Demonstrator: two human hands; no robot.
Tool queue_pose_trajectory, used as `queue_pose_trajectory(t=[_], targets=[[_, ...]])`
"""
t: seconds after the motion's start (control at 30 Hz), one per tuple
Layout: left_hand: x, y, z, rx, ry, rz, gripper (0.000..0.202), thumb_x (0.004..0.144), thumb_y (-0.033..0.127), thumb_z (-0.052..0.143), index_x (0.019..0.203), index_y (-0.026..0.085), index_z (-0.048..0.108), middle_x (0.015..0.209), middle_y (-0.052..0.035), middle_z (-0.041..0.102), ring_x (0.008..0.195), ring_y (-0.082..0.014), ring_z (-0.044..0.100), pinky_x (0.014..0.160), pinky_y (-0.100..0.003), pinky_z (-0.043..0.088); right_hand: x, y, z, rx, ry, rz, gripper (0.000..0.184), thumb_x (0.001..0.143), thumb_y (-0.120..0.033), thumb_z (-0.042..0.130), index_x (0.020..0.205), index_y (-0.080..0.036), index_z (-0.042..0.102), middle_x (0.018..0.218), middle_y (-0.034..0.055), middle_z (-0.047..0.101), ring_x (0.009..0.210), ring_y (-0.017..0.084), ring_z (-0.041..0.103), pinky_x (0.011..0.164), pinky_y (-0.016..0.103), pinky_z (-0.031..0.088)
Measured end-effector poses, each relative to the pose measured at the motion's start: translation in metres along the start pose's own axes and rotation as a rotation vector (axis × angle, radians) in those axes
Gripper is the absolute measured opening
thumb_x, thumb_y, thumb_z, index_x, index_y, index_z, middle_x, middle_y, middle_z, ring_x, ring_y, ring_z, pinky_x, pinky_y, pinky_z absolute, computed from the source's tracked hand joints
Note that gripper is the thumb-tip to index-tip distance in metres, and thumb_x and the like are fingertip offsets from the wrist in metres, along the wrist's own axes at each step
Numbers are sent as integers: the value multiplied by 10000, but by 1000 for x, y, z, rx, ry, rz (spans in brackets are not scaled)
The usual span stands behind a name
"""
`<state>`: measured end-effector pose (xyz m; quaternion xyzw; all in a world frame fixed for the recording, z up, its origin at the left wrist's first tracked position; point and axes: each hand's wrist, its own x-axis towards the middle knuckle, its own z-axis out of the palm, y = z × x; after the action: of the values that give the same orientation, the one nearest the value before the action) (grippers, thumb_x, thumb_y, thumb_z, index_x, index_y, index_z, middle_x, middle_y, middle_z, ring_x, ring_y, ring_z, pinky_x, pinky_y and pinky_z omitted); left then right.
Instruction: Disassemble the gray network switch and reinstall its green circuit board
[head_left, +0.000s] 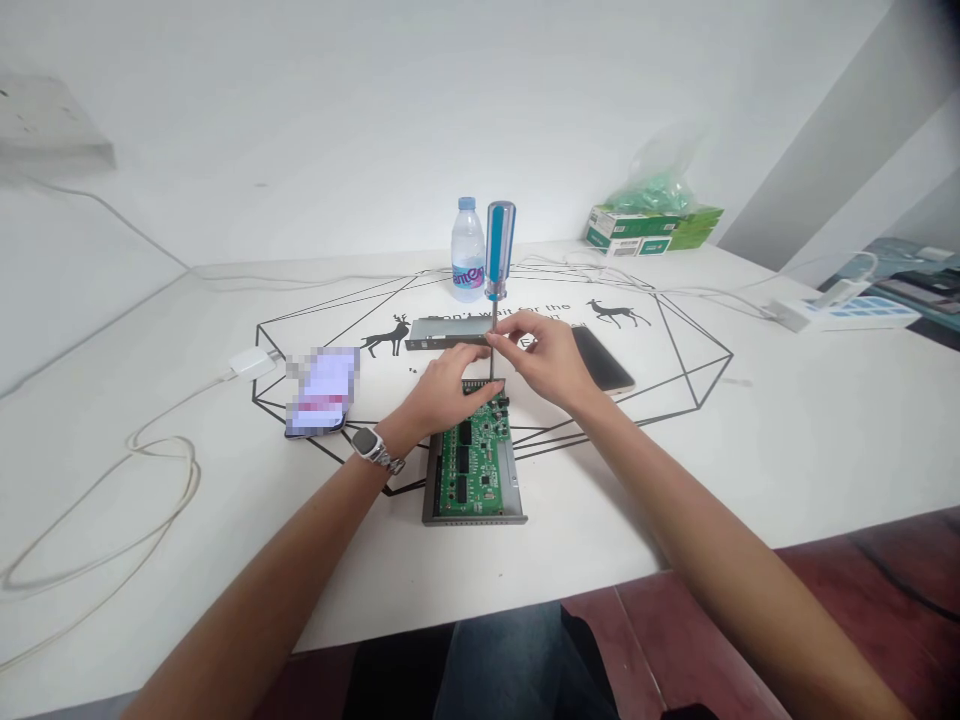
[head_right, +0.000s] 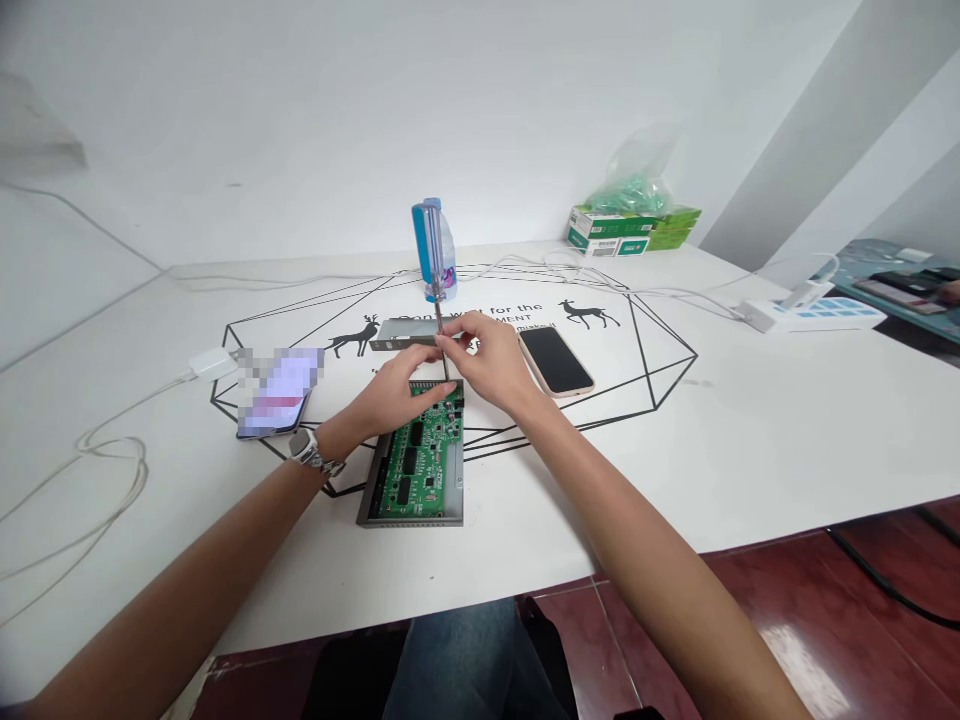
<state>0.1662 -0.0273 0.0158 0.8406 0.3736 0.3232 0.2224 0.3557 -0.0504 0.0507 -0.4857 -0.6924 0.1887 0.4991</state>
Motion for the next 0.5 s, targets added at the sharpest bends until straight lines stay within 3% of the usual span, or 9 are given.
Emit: queue_pose_trajectory(t=[0.13, 0.33, 0.5], targets=[[-8, -18, -11, -35, -100, -25, 295, 911, 385, 656, 1124, 201, 746, 1183, -102, 756, 1108, -276, 688, 1009, -457, 533, 1, 2, 2, -16, 12, 19, 144, 884, -349, 694, 838, -215, 721, 909, 41, 766, 809, 198, 649, 741, 351, 489], [4, -29, -9, -251, -55, -121, 206, 854, 388, 741, 847, 195, 812, 885, -58, 815, 843, -227, 746, 829, -356, 586, 3, 2, 5, -33, 6, 16, 167, 895, -374, 693, 833, -219, 694, 892, 36, 760, 723, 187, 661, 710, 357, 505], [9, -26, -10, -173, -31, -52, 190, 856, 377, 745, 823, 206, 823, 843, -43, 813, 781, -209, 728, 765, -329, 559, 5, 1, 10, 144, -55, 86, 229, 893, -417, 698, 835, -206, 632, 822, 30, 724, 612, 162, 696, 631, 325, 537]])
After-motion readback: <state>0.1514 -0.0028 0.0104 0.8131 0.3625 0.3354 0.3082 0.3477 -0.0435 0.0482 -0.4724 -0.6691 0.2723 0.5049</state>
